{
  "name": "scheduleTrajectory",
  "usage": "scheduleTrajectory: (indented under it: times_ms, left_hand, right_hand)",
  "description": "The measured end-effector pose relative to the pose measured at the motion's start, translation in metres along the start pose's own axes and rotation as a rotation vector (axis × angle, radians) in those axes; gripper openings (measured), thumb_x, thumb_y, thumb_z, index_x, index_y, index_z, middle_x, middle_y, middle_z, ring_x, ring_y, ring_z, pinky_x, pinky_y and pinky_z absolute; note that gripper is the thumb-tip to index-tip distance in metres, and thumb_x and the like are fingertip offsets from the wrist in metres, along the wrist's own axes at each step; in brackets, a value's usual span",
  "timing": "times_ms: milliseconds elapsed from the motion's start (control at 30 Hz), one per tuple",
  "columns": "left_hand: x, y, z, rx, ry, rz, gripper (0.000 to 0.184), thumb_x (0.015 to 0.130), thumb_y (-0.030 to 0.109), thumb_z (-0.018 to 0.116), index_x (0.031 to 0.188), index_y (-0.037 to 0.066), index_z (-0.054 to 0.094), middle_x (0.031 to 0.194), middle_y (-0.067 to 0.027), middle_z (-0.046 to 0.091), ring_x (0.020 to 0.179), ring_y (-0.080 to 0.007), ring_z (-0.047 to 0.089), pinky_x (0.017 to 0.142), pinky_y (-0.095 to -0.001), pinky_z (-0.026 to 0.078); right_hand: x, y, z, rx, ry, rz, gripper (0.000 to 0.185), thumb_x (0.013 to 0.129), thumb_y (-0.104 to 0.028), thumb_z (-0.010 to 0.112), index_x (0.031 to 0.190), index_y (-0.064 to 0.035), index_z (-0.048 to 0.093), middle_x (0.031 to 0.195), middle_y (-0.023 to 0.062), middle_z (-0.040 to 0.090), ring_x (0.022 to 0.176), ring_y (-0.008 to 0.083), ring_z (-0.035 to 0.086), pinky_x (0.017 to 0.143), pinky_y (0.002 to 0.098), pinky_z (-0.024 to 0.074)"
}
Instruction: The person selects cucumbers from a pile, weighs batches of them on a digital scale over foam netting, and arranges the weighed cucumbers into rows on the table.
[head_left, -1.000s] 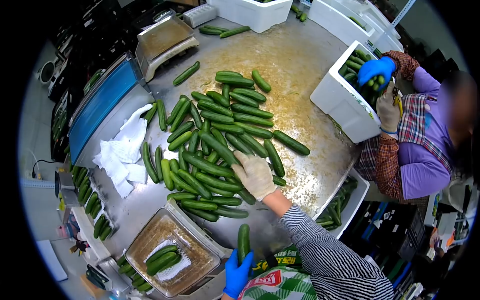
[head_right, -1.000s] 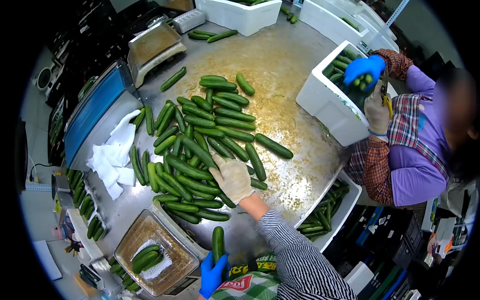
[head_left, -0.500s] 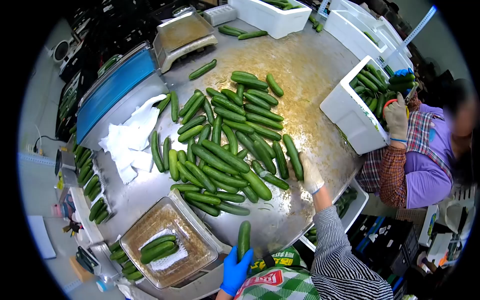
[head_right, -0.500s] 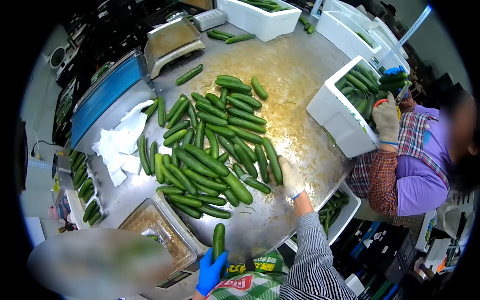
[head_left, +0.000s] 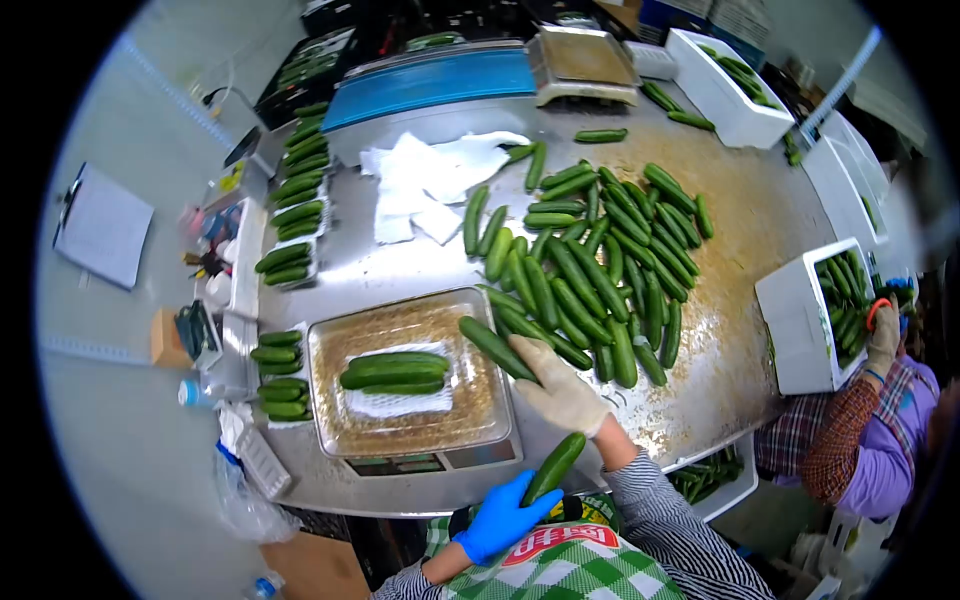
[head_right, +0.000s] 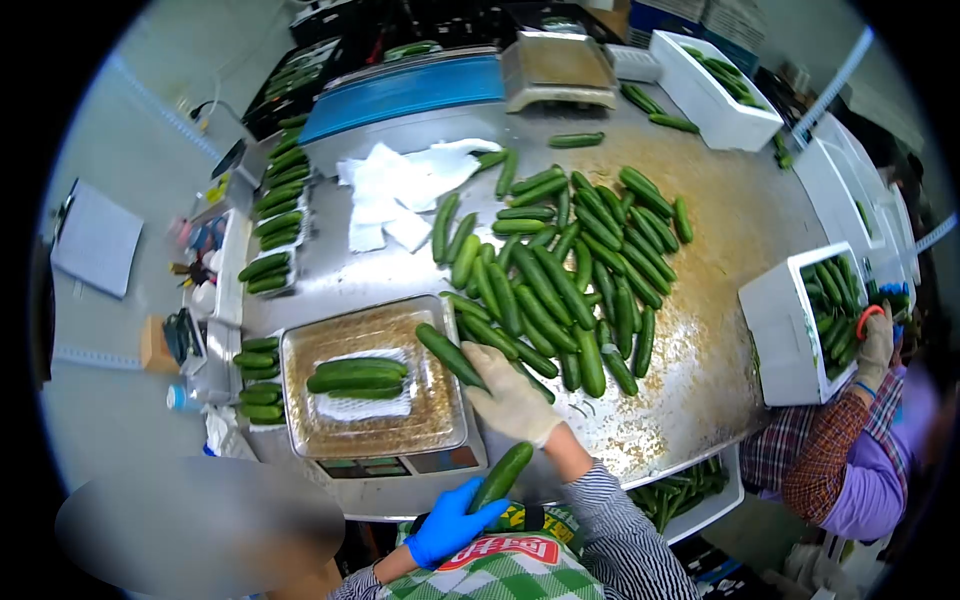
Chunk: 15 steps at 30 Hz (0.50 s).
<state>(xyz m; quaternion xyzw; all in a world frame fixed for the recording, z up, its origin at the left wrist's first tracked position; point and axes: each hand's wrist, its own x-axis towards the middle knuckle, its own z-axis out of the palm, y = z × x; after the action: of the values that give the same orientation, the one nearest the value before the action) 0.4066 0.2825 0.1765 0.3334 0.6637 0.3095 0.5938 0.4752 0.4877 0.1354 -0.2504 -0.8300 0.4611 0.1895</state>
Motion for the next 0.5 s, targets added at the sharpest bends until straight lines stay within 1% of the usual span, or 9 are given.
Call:
scheduleTrajectory:
  times_ms: [33,133,200,233,300,333,400,467,500]
  left_hand:
    - [-0.006,0.003,-0.004,-0.002,-0.007,-0.019,0.047,0.091,0.037,0.068,0.113,-0.003,0.059,0.085,-0.0148,0.066,0.074,-0.0155,0.062,0.067,-0.0332,0.051]
    - [-0.023,0.000,-0.011,-0.034,0.022,-0.004,0.046,0.092,0.035,0.068,0.116,-0.003,0.059,0.089,-0.0128,0.067,0.076,-0.0118,0.062,0.068,-0.0310,0.051]
    - [-0.033,-0.007,-0.016,-0.052,0.062,0.017,0.046,0.092,0.034,0.069,0.116,-0.003,0.059,0.088,-0.0134,0.067,0.076,-0.0122,0.062,0.068,-0.0315,0.051]
    - [-0.037,-0.012,-0.017,-0.061,0.077,0.018,0.046,0.092,0.034,0.069,0.115,-0.003,0.059,0.088,-0.0136,0.067,0.076,-0.0125,0.062,0.068,-0.0319,0.051]
    - [-0.042,-0.021,-0.019,-0.095,0.099,0.030,0.045,0.091,0.035,0.069,0.115,-0.003,0.059,0.087,-0.0145,0.067,0.076,-0.0136,0.062,0.069,-0.0328,0.051]
    - [-0.043,-0.023,-0.020,-0.122,0.109,0.040,0.046,0.091,0.036,0.068,0.115,-0.003,0.060,0.087,-0.0152,0.067,0.076,-0.0143,0.063,0.069,-0.0333,0.051]
    - [-0.041,-0.030,-0.018,-0.132,0.123,0.087,0.046,0.092,0.038,0.067,0.115,-0.001,0.060,0.086,-0.0164,0.067,0.074,-0.0169,0.064,0.068,-0.0347,0.051]
    - [-0.037,-0.040,-0.013,-0.098,0.146,0.144,0.045,0.092,0.040,0.065,0.113,0.001,0.060,0.084,-0.0173,0.067,0.072,-0.0206,0.066,0.068,-0.0364,0.051]
    - [-0.040,-0.035,-0.015,-0.117,0.134,0.158,0.045,0.092,0.044,0.064,0.108,0.002,0.059,0.080,-0.0201,0.066,0.072,-0.0293,0.066,0.067,-0.0412,0.051]
  right_hand:
    - [0.009,-0.019,0.009,-0.086,0.028,-0.065,0.059,0.089,-0.019,0.062,0.139,0.0037,0.043,0.132,0.0264,0.050,0.121,0.0408,0.053,0.102,0.0396,0.0446]
    - [0.015,-0.048,0.036,-0.422,-0.006,0.094,0.055,0.084,-0.030,0.071,0.131,-0.0065,0.056,0.108,0.0160,0.063,0.089,0.0341,0.066,0.076,0.0396,0.0543]
    - [0.008,-0.057,0.039,-0.438,0.029,0.111,0.058,0.081,-0.041,0.074,0.126,-0.0083,0.059,0.096,0.0177,0.066,0.078,0.0349,0.067,0.071,0.0425,0.0542]
    - [0.000,-0.054,0.043,-0.328,0.126,0.111,0.049,0.083,-0.042,0.072,0.115,-0.0068,0.067,0.093,0.0186,0.068,0.082,0.0342,0.068,0.073,0.0404,0.0546]
    - [-0.016,-0.043,0.047,0.030,0.236,0.193,0.028,0.092,-0.027,0.065,0.107,-0.0038,0.072,0.091,0.0167,0.071,0.086,0.0267,0.070,0.077,0.0338,0.0546]
    - [-0.026,-0.038,0.044,0.133,0.265,0.296,0.025,0.096,-0.021,0.059,0.107,-0.0028,0.072,0.086,0.0127,0.071,0.077,0.0193,0.068,0.073,0.0310,0.0525]
    - [-0.041,-0.053,0.025,0.166,0.205,0.477,0.047,0.103,-0.036,0.041,0.107,-0.0010,0.072,0.071,0.0056,0.064,0.062,0.0142,0.056,0.061,0.0293,0.0453]
    - [-0.056,-0.044,0.027,0.299,0.342,0.489,0.065,0.106,-0.047,0.031,0.098,0.0033,0.072,0.059,0.0005,0.054,0.046,0.0077,0.044,0.045,0.0252,0.0342]
    - [-0.062,-0.048,0.026,0.378,0.373,0.455,0.069,0.105,-0.051,0.030,0.098,0.0046,0.071,0.055,0.0008,0.051,0.042,0.0055,0.038,0.041,0.0224,0.0273]
